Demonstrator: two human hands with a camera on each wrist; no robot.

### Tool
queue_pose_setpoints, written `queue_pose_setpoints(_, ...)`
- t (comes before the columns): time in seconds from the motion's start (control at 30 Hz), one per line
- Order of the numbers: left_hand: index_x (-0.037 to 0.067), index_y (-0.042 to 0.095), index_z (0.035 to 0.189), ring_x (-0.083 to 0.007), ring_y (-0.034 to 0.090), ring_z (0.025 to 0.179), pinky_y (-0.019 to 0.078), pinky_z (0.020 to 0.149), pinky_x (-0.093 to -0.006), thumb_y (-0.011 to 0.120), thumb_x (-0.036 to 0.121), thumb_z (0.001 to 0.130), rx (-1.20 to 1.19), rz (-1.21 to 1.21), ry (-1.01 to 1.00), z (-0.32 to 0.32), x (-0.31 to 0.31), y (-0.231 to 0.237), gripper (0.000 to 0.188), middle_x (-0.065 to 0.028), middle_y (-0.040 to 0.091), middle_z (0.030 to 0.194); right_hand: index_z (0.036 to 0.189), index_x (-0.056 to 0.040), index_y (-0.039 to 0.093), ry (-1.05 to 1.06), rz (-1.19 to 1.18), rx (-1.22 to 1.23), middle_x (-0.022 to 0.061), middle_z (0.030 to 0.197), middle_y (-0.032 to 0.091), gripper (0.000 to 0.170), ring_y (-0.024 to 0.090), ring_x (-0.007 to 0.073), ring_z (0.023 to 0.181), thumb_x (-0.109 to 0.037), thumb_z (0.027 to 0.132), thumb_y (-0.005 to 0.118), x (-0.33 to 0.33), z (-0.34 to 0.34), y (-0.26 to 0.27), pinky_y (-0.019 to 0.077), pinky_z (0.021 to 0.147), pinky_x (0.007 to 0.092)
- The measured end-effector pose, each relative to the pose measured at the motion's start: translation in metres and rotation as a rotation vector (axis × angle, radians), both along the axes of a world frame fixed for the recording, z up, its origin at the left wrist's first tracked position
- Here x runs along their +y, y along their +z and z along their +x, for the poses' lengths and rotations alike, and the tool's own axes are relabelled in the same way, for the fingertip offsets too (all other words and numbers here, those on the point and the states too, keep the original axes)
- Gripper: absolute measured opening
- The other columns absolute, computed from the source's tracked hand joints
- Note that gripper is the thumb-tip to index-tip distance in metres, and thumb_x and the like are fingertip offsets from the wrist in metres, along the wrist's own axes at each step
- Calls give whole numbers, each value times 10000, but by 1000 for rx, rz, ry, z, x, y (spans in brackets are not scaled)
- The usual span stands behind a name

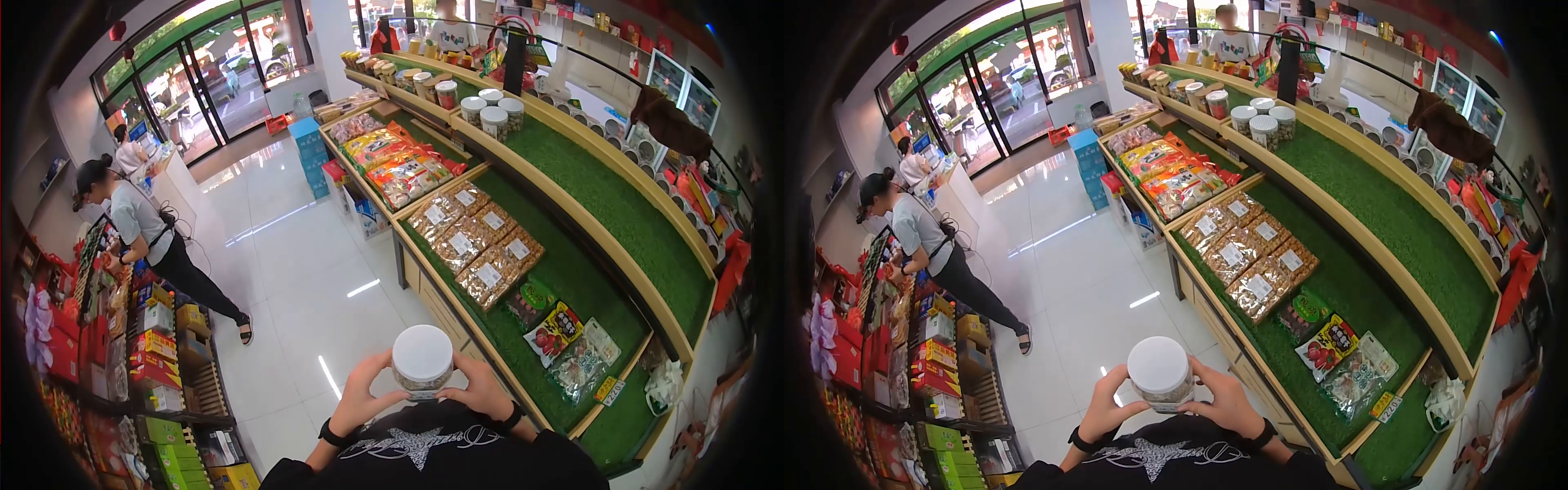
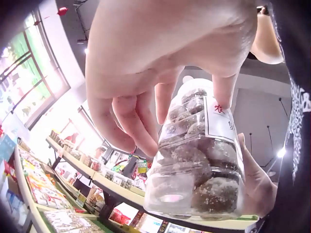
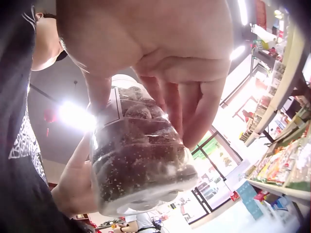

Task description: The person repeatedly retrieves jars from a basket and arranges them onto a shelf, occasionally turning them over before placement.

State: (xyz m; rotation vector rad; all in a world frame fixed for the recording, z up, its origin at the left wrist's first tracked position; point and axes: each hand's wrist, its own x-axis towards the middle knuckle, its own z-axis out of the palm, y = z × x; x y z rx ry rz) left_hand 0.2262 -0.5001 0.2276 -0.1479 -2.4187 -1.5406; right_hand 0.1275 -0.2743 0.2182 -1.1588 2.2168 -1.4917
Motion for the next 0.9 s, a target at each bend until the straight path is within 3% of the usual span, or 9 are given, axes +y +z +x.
queue_pose_setpoints(0.2,-7,510,1291,-256,599,1063,442,944,-374,838,233,676,-90,123,-62,-53,6,-2,737,-157,628,1137,1427,-44,386,-38,11,-63,222,1166,612,899,630,314,1012,-346,701,820,10,-38,6,500,878,369)
queue_pose_setpoints(0.33,8,458,1331,-259,597,1069,459,938,-373,836,217,683,-89,194,-147,-101,9,-13,778,-153,611,1191,1409,-3,364,-208,-33,-35,197,1262,566,889,606,276,1062,-283,704,829,15,-50,-4,479,906,377)
queue_pose_setpoints(0.4,0,451,1350,-254,585,1086,475,947,-384,795,177,738,-80,307,-246,-128,8,-21,724,-161,571,1253,1373,13,331,-355,-299,-264,204,1344,490,845,546,270,1167,-200,721,824,11,-54,-21,439,968,386)
queue_pose_setpoints(0.5,-30,442,1356,-241,519,1192,430,1016,-395,722,124,809,-222,379,-358,-176,7,-21,634,-152,484,1322,1345,18,299,-554,-351,-278,214,1346,464,778,491,281,1237,-124,756,789,-6,-69,-22,387,1028,378)
queue_pose_setpoints(0.67,38,434,1401,-250,528,1146,471,977,-380,696,88,826,-118,256,-495,-279,0,-25,634,-144,498,1224,1350,27,349,-787,-434,-233,194,1262,498,656,499,280,1183,-77,814,713,-32,-132,-28,371,1019,380)
queue_pose_setpoints(0.73,45,437,1402,-248,524,1140,473,964,-367,696,79,822,-88,241,-550,-322,-5,-27,635,-136,489,1204,1347,34,396,-947,-20,46,199,1267,476,581,492,305,1170,-85,848,669,-39,-162,-21,384,1004,383)
queue_pose_setpoints(0.77,45,440,1401,-241,527,1117,465,949,-350,698,71,815,-24,180,-588,-344,-9,-27,641,-132,489,1194,1361,36,405,-968,27,-20,194,1279,458,553,458,330,1209,-114,879,631,-44,-178,-23,376,1017,386)
queue_pose_setpoints(0.83,55,432,1411,-248,509,1098,422,941,-330,707,68,797,80,96,-637,-391,-13,-32,673,-133,480,1193,1370,35,395,-999,-99,-61,190,1275,459,566,446,332,1220,-126,881,629,-57,-214,-19,361,1031,387)
queue_pose_setpoints(0.9,40,342,1454,-292,436,1193,368,1015,-364,707,86,800,181,56,-707,-441,-12,-22,751,-172,422,1258,1417,10,355,-1056,-190,-48,212,1309,438,588,404,349,1262,-171,910,591,-73,-254,-10,312,1074,401)
